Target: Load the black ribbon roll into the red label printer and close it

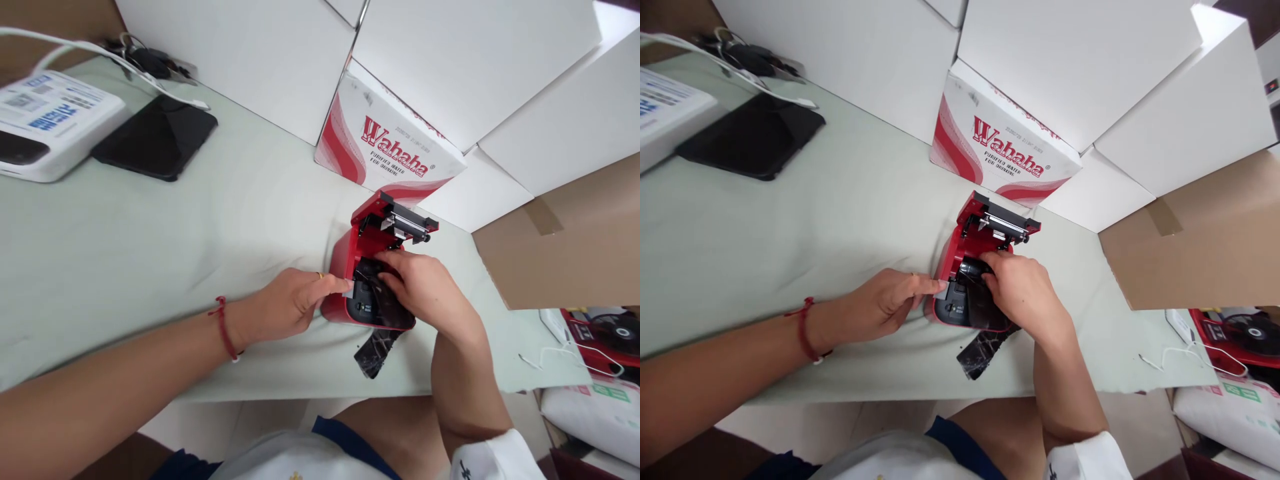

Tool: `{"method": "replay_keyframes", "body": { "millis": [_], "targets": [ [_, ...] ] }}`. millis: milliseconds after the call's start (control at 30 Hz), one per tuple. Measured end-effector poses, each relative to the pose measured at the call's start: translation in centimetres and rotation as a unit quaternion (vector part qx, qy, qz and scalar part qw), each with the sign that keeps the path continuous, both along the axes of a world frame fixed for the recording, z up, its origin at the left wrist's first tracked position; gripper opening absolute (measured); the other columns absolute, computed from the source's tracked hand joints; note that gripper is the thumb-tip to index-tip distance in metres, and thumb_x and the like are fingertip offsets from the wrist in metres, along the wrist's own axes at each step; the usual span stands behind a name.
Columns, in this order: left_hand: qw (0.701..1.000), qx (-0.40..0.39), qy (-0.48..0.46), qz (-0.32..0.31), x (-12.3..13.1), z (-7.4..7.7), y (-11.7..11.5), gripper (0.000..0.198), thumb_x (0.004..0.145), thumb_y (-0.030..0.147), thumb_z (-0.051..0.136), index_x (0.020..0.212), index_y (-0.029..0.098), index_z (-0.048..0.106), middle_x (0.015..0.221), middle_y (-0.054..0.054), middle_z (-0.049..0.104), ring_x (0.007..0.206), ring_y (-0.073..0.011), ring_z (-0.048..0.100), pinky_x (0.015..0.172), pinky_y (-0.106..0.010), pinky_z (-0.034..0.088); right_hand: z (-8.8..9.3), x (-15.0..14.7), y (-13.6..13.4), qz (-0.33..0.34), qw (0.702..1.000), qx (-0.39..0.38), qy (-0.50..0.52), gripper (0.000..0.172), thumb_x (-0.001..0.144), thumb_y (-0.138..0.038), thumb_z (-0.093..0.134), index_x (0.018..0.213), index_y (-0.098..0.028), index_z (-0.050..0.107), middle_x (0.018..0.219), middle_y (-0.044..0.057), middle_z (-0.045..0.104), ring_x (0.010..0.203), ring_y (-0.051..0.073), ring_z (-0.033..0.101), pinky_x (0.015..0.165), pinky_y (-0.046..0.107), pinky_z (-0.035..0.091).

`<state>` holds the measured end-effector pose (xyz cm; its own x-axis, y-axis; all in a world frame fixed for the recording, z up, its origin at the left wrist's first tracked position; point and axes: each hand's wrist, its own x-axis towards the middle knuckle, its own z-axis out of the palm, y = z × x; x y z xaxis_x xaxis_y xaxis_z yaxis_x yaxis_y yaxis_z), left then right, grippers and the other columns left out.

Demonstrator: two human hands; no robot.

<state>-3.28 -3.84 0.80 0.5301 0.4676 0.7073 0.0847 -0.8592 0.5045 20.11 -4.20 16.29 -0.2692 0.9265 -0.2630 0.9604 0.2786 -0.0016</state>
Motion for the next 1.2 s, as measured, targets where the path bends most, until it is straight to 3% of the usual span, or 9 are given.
{"method": "replay_keyframes", "body": {
  "millis": [100,233,400,500,667,833,1000,1100,1200],
  "targets": [
    [1.0,0.009,0.002,0.001,0.0,0.0,0.1,0.05,0.098,-0.001,0.042,0.142,0.023,0.048,0.118,-0.006,0.081,0.1,-0.0147,0.08,0.083,-0.024,0.062,0.1,-1.3,1.6,0.015,0.995,-0.045,-0.09,0.037,0.098,-0.019,0.06,0.131,-0.026,0.074,0.114,0.008,0.082,0.101,0.028,0.074,0.081,0.035,0.048],
    [1.0,0.012,0.008,0.006,0.1,0.0,0.1,0.051,0.096,-0.002,0.043,0.141,0.022,0.047,0.119,-0.005,0.081,0.101,-0.0145,0.08,0.082,-0.024,0.063,-0.1,-1.9,2.2,0.019,0.993,-0.049,-0.104,0.038,0.093,-0.015,0.062,0.127,-0.026,0.076,0.115,0.009,0.082,0.103,0.029,0.073,0.08,0.034,0.047],
    [1.0,-0.005,0.017,0.009,0.0,0.1,-0.1,0.06,0.09,-0.007,0.043,0.142,0.024,0.047,0.123,-0.004,0.08,0.106,-0.0146,0.079,0.087,-0.025,0.063,-0.7,0.0,0.8,-0.035,0.999,-0.009,0.026,0.037,0.095,-0.016,0.061,0.127,-0.028,0.075,0.118,0.004,0.082,0.104,0.025,0.075,0.087,0.035,0.052],
    [1.0,-0.001,0.014,0.01,0.0,0.1,-0.2,0.057,0.092,-0.005,0.043,0.142,0.023,0.047,0.124,-0.005,0.08,0.106,-0.0149,0.079,0.086,-0.026,0.063,-0.9,1.5,-0.3,-0.071,0.989,0.013,0.132,0.033,0.097,-0.016,0.056,0.117,-0.028,0.079,0.112,0.001,0.084,0.097,0.022,0.077,0.087,0.034,0.056],
    [0.999,0.001,0.027,0.019,0.0,-0.2,-0.1,0.053,0.096,-0.002,0.04,0.142,0.022,0.047,0.127,-0.006,0.079,0.106,-0.0153,0.079,0.086,-0.026,0.062,-1.3,2.3,0.0,-0.034,0.982,-0.003,0.187,0.032,0.095,-0.022,0.064,0.124,-0.027,0.079,0.122,0.003,0.082,0.103,0.022,0.077,0.092,0.035,0.058],
    [0.998,-0.015,0.051,0.017,0.0,-0.3,-0.2,0.059,0.093,-0.004,0.041,0.145,0.024,0.044,0.123,-0.004,0.08,0.106,-0.0154,0.079,0.089,-0.027,0.062,-1.5,1.4,1.4,-0.054,0.99,0.021,0.131,0.033,0.097,-0.023,0.064,0.129,-0.025,0.076,0.122,0.005,0.081,0.104,0.023,0.076,0.092,0.037,0.056],
    [0.998,-0.023,0.061,0.022,0.0,0.0,-0.3,0.067,0.089,-0.007,0.041,0.147,0.025,0.043,0.123,-0.005,0.08,0.105,-0.0169,0.08,0.09,-0.03,0.064,-0.8,-0.7,1.6,-0.05,0.998,0.007,-0.034,0.04,0.098,-0.024,0.063,0.138,-0.024,0.071,0.132,0.009,0.078,0.115,0.029,0.073,0.093,0.039,0.052],
    [0.999,-0.014,0.044,0.02,0.1,0.0,-0.3,0.066,0.088,-0.006,0.042,0.146,0.025,0.043,0.126,-0.006,0.08,0.104,-0.0169,0.081,0.088,-0.03,0.066,-0.7,-1.8,1.8,-0.033,0.993,0.004,-0.109,0.037,0.098,-0.025,0.063,0.133,-0.023,0.073,0.131,0.01,0.077,0.113,0.031,0.072,0.085,0.038,0.051],
    [0.999,-0.016,0.039,0.021,0.1,-0.1,-0.3,0.065,0.088,-0.006,0.042,0.145,0.025,0.045,0.125,-0.006,0.08,0.104,-0.0164,0.081,0.088,-0.03,0.066,-0.9,-2.2,2.0,-0.034,0.993,-0.003,-0.113,0.034,0.097,-0.023,0.063,0.13,-0.022,0.073,0.131,0.011,0.075,0.112,0.03,0.071,0.082,0.036,0.049]
  ]
}}
